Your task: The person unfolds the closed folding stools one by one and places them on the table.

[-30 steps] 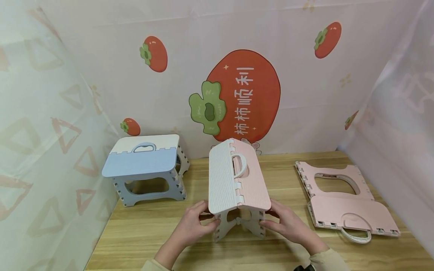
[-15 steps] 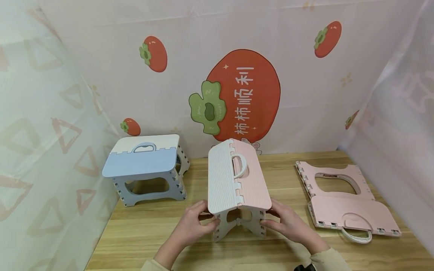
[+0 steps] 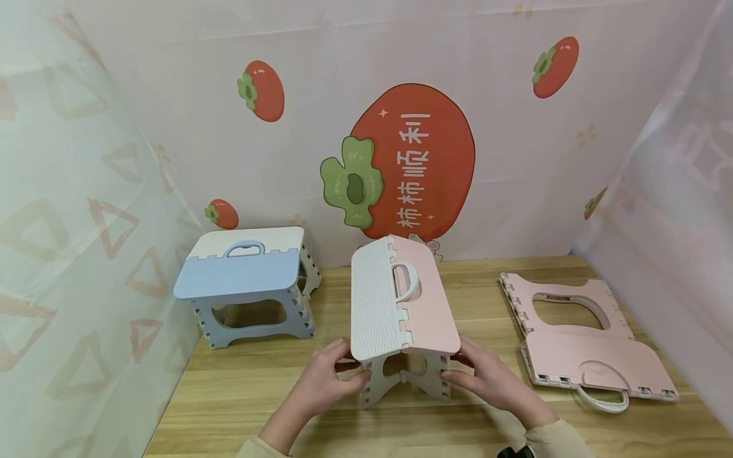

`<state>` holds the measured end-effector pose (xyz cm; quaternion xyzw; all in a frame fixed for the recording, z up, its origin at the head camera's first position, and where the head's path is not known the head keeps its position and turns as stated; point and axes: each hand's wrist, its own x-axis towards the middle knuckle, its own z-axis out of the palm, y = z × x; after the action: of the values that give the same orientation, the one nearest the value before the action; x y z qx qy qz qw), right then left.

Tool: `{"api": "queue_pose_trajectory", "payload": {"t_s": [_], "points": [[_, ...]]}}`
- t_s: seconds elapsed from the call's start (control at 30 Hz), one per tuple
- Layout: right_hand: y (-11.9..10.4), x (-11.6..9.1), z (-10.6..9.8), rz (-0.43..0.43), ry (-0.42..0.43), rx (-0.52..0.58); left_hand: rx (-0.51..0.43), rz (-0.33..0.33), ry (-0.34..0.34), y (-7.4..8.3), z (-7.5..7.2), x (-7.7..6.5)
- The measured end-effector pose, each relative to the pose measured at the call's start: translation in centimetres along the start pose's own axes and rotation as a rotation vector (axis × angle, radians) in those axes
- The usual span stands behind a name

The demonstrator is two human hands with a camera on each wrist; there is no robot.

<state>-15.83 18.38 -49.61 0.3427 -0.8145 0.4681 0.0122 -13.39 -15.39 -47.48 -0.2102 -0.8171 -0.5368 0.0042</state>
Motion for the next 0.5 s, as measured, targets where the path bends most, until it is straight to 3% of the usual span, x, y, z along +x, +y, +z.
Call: {"api": "queue_pose_trajectory", "payload": {"t_s": [0.5], "points": [[-0.15,-0.05,-0.17,-0.001,0.001,-0.001,0.002,0.012,0.009,0.04,0.04,0.08]]}}
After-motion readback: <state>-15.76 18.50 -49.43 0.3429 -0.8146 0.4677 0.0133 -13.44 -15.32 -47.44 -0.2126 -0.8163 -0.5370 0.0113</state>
